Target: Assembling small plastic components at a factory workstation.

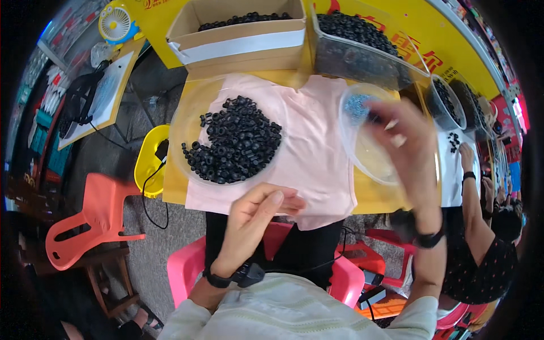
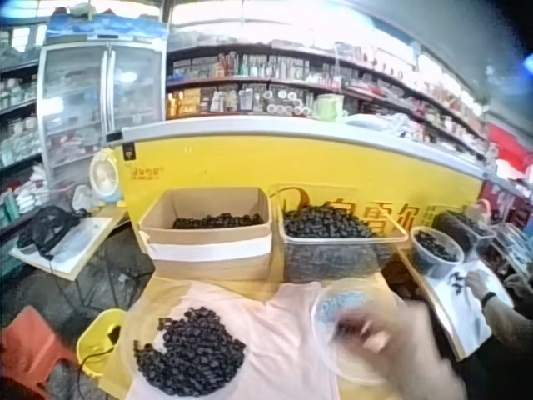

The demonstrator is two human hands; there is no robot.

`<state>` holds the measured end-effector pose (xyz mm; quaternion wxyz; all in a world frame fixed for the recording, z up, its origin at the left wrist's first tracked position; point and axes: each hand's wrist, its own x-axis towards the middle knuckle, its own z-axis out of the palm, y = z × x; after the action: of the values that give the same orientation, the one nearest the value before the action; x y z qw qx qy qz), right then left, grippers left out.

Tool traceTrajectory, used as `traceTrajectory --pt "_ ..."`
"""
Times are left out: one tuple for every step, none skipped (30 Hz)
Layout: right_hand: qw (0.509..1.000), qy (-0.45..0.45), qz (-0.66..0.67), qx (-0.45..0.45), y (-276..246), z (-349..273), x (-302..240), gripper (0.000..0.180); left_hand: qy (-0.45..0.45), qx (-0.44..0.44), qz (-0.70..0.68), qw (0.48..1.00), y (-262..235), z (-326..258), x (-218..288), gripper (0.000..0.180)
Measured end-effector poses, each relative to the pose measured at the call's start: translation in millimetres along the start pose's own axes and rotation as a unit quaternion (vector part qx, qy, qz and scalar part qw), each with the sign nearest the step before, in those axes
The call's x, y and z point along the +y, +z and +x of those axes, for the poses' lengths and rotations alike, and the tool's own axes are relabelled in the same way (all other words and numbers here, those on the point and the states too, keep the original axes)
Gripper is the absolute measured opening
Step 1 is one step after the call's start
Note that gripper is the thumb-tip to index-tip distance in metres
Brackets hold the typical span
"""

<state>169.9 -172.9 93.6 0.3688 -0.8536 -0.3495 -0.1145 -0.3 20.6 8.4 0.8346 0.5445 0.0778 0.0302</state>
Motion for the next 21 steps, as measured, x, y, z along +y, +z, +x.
traceTrajectory --pt "0.999 -0.031 -0.034 0.025 -9 23 11 0.029 0.026 0.009 0.048 0.998 -9 0 5 0.026" --pt "0.995 -0.062 -0.065 0.05 -18 46 26 0.029 0.078 0.058 0.104 0.99 -19 2 8 0.021" --pt "0.997 -0.03 -0.061 0.036 -22 69 44 0.029 0.085 0.117 0.158 0.977 -30 1 15 0.02" --pt "0.998 0.004 -0.06 0.024 -27 91 65 0.031 0.09 0.171 0.212 0.958 -40 1 24 0.02" --pt "0.995 0.009 -0.095 0.028 -34 113 86 0.033 0.088 0.212 0.282 0.931 -50 3 31 0.019" --pt "0.99 0.015 -0.133 0.035 -45 133 106 0.035 0.088 0.247 0.351 0.899 -58 7 42 0.018" --pt "0.99 0.01 -0.128 0.058 -53 148 135 0.036 0.097 0.274 0.385 0.876 -72 13 39 0.015" --pt "0.989 0.006 -0.125 0.082 -63 160 165 0.038 0.116 0.256 0.428 0.859 -77 18 43 0.015" --pt "0.988 -0.003 -0.117 0.101 -56 169 167 0.039 0.132 0.246 0.47 0.838 -83 20 44 0.016" --pt "0.988 -0.013 -0.103 0.115 -52 170 169 0.038 0.147 0.231 0.51 0.815 -88 22 45 0.016" --pt "0.987 -0.021 -0.092 0.13 -52 166 172 0.037 0.156 0.208 0.514 0.817 -93 24 43 0.021" --pt "0.991 -0.008 -0.072 0.112 -45 156 167 0.036 0.15 0.207 0.526 0.811 -92 28 40 0.022" --pt "0.994 0.005 -0.055 0.097 -45 147 158 0.036 0.147 0.203 0.534 0.808 -84 32 42 0.023" --pt "0.997 0.038 -0.032 0.051 -42 131 139 0.036 0.145 0.198 0.538 0.807 -79 36 38 0.023" --pt "0.997 0.07 -0.016 0.007 -44 117 117 0.036 0.139 0.196 0.559 0.793 -85 37 31 0.026" --pt "0.996 0.069 -0.053 -0.011 -42 102 101 0.035 0.114 0.214 0.513 0.823 -79 40 30 0.027" --pt "0.995 0.072 -0.07 -0.025 -42 91 92 0.031 0.151 0.206 0.547 0.797 -82 44 22 0.027" --pt "0.995 0.103 0.001 -0.02 -40 76 92 0.025 0.189 0.2 0.581 0.766 -87 46 19 0.027" --pt "0.994 0.103 -0.014 -0.02 -39 63 92 0.022 0.189 0.188 0.59 0.762 -89 48 16 0.026" --pt "0.986 0.158 0.003 -0.043 -40 49 101 0.018 0.188 0.177 0.604 0.754 -88 49 16 0.026" --pt "0.983 0.165 -0.036 -0.067 -43 33 103 0.016 0.181 0.176 0.598 0.761 -84 51 16 0.025"
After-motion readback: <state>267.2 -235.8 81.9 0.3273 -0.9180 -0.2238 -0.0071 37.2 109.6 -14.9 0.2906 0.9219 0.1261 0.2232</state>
